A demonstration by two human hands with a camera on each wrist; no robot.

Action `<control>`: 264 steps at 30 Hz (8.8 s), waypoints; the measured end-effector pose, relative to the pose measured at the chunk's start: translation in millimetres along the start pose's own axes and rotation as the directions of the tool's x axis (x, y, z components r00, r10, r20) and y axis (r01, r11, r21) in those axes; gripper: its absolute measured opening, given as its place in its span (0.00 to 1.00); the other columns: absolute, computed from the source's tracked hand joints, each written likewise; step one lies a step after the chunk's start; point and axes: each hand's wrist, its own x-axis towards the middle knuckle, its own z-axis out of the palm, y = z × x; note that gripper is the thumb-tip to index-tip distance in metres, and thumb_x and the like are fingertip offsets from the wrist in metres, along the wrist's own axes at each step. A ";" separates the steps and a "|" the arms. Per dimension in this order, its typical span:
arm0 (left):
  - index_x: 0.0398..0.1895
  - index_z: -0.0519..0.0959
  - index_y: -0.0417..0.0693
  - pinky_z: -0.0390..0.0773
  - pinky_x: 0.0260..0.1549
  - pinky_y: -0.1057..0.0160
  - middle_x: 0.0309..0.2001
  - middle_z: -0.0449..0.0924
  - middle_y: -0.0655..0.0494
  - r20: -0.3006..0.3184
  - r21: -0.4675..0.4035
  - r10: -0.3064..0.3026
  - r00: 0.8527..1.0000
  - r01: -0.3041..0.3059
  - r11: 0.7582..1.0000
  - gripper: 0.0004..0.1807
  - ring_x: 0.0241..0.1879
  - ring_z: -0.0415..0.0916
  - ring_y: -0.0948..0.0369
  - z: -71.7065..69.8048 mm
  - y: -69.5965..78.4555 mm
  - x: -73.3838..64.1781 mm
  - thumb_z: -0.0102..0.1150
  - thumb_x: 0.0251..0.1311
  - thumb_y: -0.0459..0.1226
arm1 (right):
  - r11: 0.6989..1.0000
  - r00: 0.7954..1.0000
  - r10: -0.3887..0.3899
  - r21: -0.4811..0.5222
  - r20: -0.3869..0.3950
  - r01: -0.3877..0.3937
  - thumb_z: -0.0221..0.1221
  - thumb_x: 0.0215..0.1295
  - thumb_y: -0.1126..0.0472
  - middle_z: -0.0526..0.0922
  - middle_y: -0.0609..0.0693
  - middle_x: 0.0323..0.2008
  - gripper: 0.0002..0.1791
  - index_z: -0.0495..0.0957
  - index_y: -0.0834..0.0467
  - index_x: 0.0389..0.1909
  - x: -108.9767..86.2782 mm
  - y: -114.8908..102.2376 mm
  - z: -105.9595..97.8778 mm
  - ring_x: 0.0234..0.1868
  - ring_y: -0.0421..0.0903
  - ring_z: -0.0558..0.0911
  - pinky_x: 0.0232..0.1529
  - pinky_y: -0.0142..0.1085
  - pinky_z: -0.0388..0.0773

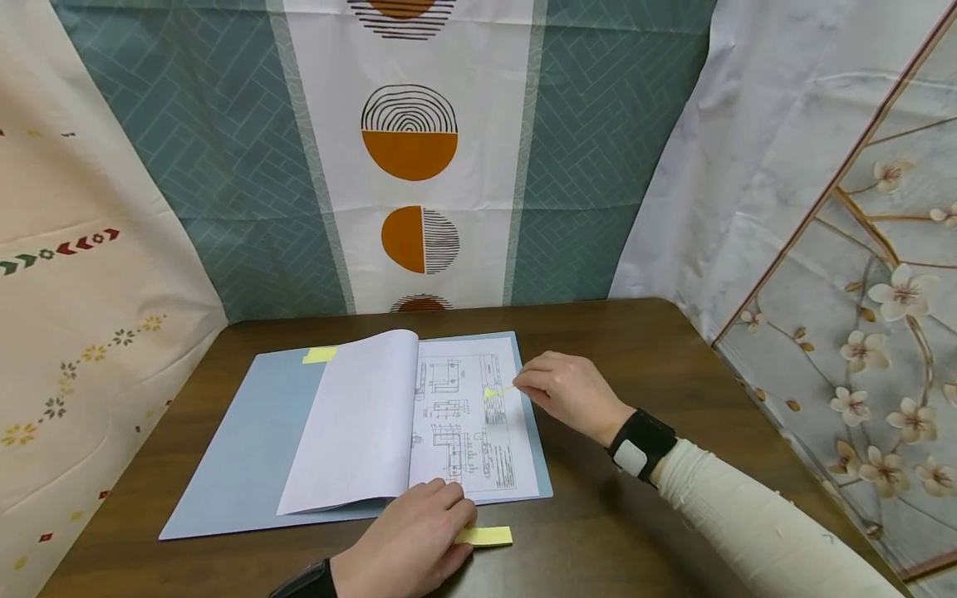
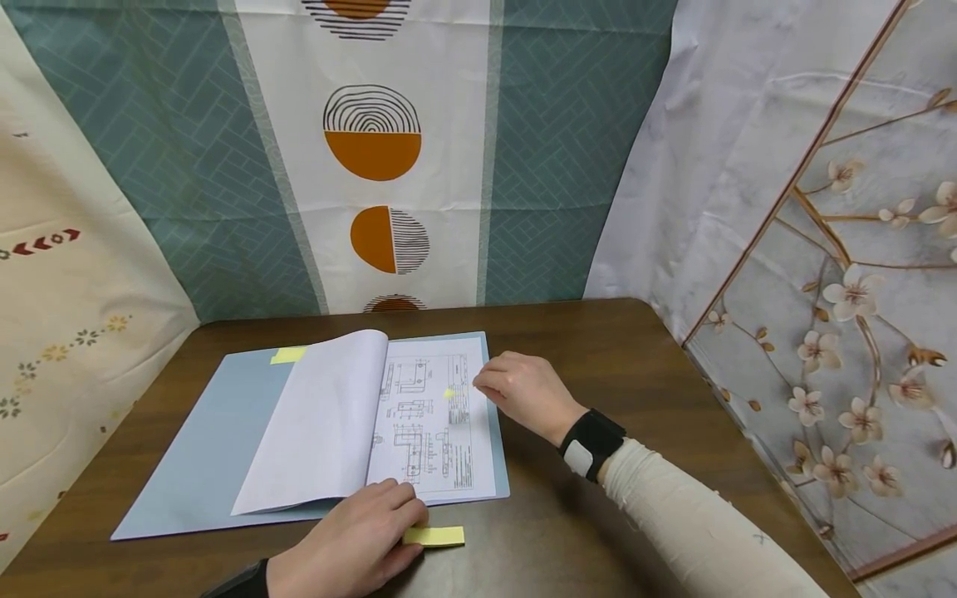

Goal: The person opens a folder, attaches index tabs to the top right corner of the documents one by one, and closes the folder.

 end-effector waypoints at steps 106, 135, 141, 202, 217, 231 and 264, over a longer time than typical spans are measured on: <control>0.46 0.88 0.51 0.77 0.32 0.63 0.41 0.83 0.59 -0.100 0.177 -0.098 0.990 0.115 0.977 0.11 0.38 0.77 0.60 6.5 -31.0 45.3 0.79 0.64 0.39 | 0.980 0.972 0.085 -0.195 0.219 -0.042 0.77 0.66 0.68 0.93 0.51 0.45 0.10 0.95 0.55 0.46 48.1 114.5 77.9 0.45 0.49 0.89 0.52 0.42 0.88; 0.47 0.88 0.51 0.76 0.31 0.64 0.40 0.83 0.59 -0.082 0.171 -0.113 0.990 0.125 0.977 0.12 0.36 0.75 0.60 8.6 -28.3 46.8 0.80 0.63 0.39 | 0.987 0.959 0.116 -0.139 0.258 -0.082 0.71 0.69 0.71 0.90 0.51 0.51 0.16 0.92 0.56 0.55 36.2 93.2 78.1 0.52 0.49 0.85 0.57 0.42 0.86; 0.46 0.88 0.51 0.76 0.31 0.63 0.40 0.82 0.59 -0.087 0.176 -0.102 0.991 0.116 0.977 0.12 0.36 0.76 0.60 11.4 -28.1 47.3 0.81 0.62 0.39 | 0.984 0.948 0.120 -0.160 0.294 -0.075 0.70 0.71 0.70 0.90 0.52 0.54 0.15 0.92 0.58 0.56 32.6 90.4 81.3 0.54 0.50 0.86 0.59 0.43 0.85; 0.88 0.64 0.59 0.64 0.77 0.38 0.87 0.59 0.62 0.221 0.346 -0.335 0.916 0.247 0.905 0.30 0.86 0.52 0.52 0.4 -108.5 217.9 0.47 0.87 0.40 | 0.987 0.939 0.151 -0.095 0.307 -0.128 0.68 0.68 0.73 0.88 0.52 0.56 0.21 0.90 0.59 0.60 25.9 85.7 79.4 0.59 0.52 0.86 0.63 0.46 0.83; 0.85 0.69 0.56 0.63 0.77 0.37 0.84 0.66 0.59 0.183 0.301 -0.368 0.912 0.305 0.904 0.28 0.85 0.57 0.51 -2.1 -103.2 218.6 0.50 0.86 0.39 | 0.985 0.929 0.169 -0.085 0.328 -0.150 0.69 0.68 0.73 0.88 0.53 0.57 0.22 0.89 0.60 0.61 26.9 85.7 77.4 0.60 0.53 0.86 0.64 0.47 0.83; 0.84 0.69 0.53 0.69 0.75 0.43 0.84 0.65 0.54 0.178 0.297 -0.371 0.911 0.310 0.903 0.28 0.83 0.61 0.51 -0.5 -101.4 218.3 0.53 0.85 0.42 | 0.982 0.922 0.184 -0.094 0.341 -0.161 0.67 0.69 0.73 0.87 0.53 0.59 0.22 0.89 0.59 0.63 26.6 84.6 77.8 0.62 0.53 0.85 0.66 0.47 0.81; 0.82 0.70 0.45 0.65 0.78 0.44 0.83 0.67 0.48 0.044 0.267 -0.369 0.928 0.345 0.900 0.28 0.83 0.61 0.48 -15.9 -113.3 193.8 0.54 0.85 0.40 | 0.974 0.932 0.222 -0.110 0.288 -0.198 0.68 0.73 0.68 0.86 0.56 0.63 0.19 0.86 0.64 0.63 18.7 73.6 67.6 0.64 0.55 0.85 0.67 0.49 0.80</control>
